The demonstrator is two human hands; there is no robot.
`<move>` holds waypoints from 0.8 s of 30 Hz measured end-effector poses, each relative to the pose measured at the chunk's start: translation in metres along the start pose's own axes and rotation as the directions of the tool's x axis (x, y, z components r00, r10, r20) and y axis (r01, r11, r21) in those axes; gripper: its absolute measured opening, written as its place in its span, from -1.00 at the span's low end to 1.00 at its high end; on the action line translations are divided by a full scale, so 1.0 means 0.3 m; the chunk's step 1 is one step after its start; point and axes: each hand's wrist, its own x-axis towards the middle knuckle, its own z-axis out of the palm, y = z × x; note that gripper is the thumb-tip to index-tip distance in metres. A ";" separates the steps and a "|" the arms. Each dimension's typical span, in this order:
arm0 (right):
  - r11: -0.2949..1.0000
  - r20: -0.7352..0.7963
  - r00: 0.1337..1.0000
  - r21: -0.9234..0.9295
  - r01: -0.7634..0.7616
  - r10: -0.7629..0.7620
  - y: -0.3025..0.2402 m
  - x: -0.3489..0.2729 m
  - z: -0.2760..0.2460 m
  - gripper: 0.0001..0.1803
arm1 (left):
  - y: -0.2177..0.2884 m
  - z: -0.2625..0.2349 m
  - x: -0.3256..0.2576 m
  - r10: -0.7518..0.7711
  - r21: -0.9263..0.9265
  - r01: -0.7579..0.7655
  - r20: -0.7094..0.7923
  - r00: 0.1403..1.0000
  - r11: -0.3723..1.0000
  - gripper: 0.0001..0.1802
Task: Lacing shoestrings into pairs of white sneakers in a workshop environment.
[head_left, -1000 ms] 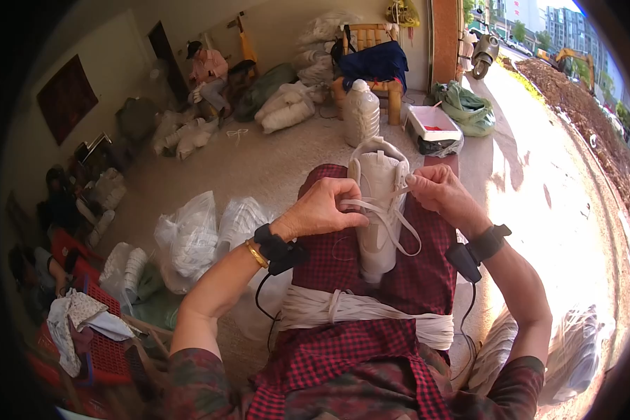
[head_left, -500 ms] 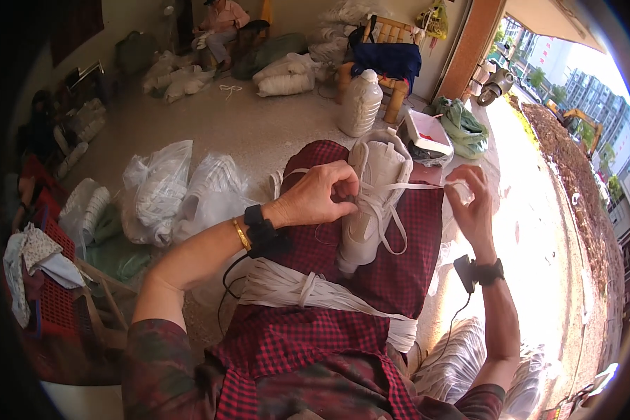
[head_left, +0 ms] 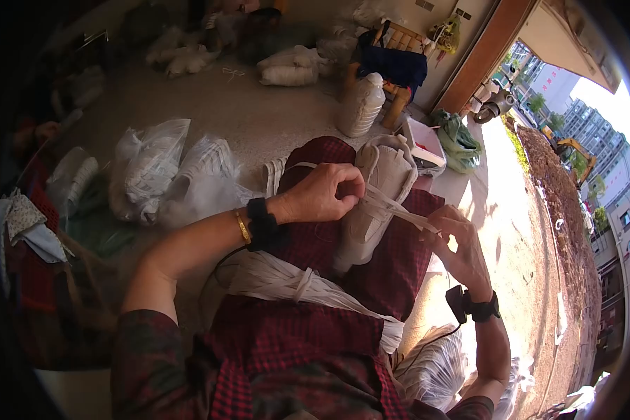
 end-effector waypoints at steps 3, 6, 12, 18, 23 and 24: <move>0.876 -0.037 0.999 0.482 -0.007 0.028 0.063 -0.010 -0.014 -0.78 | 0.013 0.030 0.004 0.114 0.005 -0.114 -0.069 0.991 0.994 -0.89; 0.995 -0.184 0.979 -0.064 0.076 -0.087 0.026 0.006 0.058 -0.89 | 0.046 0.046 0.007 0.086 0.008 -0.085 -0.117 0.989 0.996 -0.88; 0.891 -0.565 0.731 -0.436 0.129 -0.382 0.051 0.038 0.106 -0.79 | 0.071 0.075 0.024 0.082 0.058 -0.076 -0.112 0.990 0.995 -0.80; 0.961 -0.712 0.676 0.277 0.025 0.188 0.128 0.113 0.138 -0.82 | 0.069 0.102 0.014 0.089 0.040 -0.084 -0.159 0.983 0.996 -0.78; 0.954 -0.645 0.747 0.295 0.050 0.160 0.163 0.084 0.166 -0.81 | 0.037 0.084 -0.006 0.050 0.033 -0.045 -0.184 0.982 0.998 -0.79; 0.975 -0.682 0.721 0.217 0.041 0.121 0.145 0.077 0.172 -0.81 | 0.030 0.087 -0.014 0.041 0.039 -0.034 -0.188 0.981 0.999 -0.79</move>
